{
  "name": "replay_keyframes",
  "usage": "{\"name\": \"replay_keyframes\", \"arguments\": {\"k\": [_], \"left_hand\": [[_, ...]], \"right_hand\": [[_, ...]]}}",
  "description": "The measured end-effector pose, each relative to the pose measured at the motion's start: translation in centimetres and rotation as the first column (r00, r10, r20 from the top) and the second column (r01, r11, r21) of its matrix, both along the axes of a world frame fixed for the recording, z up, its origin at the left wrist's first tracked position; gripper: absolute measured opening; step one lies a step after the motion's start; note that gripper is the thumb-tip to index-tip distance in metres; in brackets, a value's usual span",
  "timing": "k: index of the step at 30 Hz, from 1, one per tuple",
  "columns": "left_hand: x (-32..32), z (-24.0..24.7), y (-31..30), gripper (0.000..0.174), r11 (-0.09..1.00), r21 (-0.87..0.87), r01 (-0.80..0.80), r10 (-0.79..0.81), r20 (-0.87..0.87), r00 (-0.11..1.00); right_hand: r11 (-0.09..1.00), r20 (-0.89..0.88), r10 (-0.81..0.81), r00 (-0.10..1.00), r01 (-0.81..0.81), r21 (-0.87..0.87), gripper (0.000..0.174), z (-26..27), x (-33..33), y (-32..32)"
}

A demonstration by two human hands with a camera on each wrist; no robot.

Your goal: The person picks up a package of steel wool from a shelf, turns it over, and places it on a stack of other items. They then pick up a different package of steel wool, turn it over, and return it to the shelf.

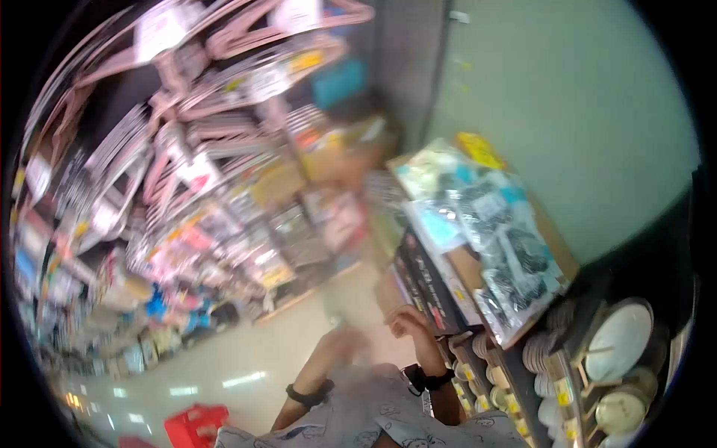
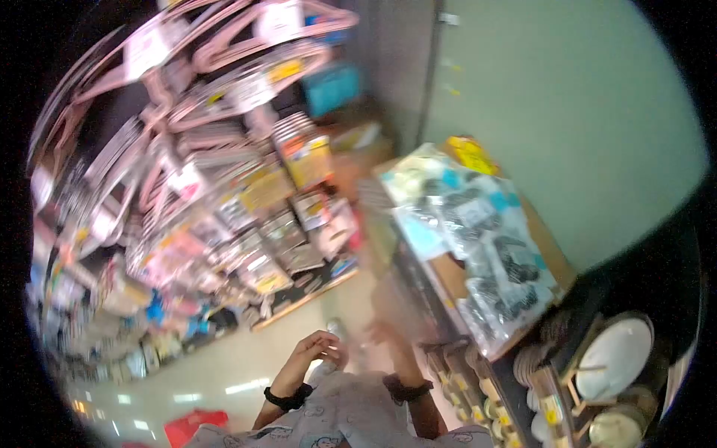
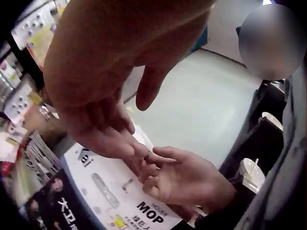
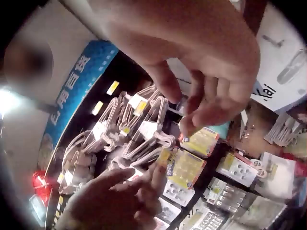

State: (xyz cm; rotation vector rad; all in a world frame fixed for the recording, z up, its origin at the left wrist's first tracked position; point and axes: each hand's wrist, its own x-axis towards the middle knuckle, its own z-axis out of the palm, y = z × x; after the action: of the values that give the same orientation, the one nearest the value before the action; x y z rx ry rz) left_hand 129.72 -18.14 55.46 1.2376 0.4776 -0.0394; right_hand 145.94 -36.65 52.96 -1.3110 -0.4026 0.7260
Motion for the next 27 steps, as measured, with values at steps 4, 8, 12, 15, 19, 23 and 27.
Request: {"name": "replay_keyframes", "arguments": {"k": [4, 8, 12, 15, 19, 23, 27], "left_hand": [[-6.8, -2.8, 0.3, 0.024, 0.948, -0.054, -0.314, 0.314, -0.001, 0.949], [-9.6, -0.3, 0.1, 0.024, 0.877, 0.014, -0.480, 0.480, -0.038, 0.876], [-10.5, 2.2, 0.1, 0.026, 0.832, 0.011, -0.555, 0.554, 0.040, 0.832], [-12.9, 1.5, -0.3, 0.029, 0.827, 0.079, -0.556, 0.544, 0.135, 0.828], [-15.8, 3.8, 0.3, 0.029, 0.796, 0.062, -0.603, 0.604, 0.002, 0.797], [-20.3, 2.8, 0.6, 0.028, 0.703, 0.179, -0.688, 0.688, 0.073, 0.722], [-24.8, 3.3, 2.6, 0.029, 0.621, 0.159, -0.767, 0.766, 0.081, 0.637]], "right_hand": [[0.999, -0.047, 0.043, 0.998, -0.042, 0.016, 0.018, 3.2, -0.2, 4.4], [0.993, 0.538, 0.017, 0.843, -0.079, 0.093, 0.033, 11.4, -1.1, 7.2], [0.925, 0.666, -0.131, 0.735, -0.150, 0.348, 0.069, 18.2, -2.4, 10.0], [0.813, 0.686, -0.287, 0.669, -0.209, 0.544, 0.078, 25.5, -6.0, 13.1], [0.506, 0.616, -0.439, 0.655, -0.386, 0.771, 0.091, 28.8, -8.7, 15.2], [0.520, 0.604, -0.578, 0.549, -0.323, 0.791, 0.119, 29.4, -13.1, 16.8], [0.359, 0.649, -0.469, 0.599, -0.542, 0.760, 0.131, 29.3, -16.7, 21.0]]}}
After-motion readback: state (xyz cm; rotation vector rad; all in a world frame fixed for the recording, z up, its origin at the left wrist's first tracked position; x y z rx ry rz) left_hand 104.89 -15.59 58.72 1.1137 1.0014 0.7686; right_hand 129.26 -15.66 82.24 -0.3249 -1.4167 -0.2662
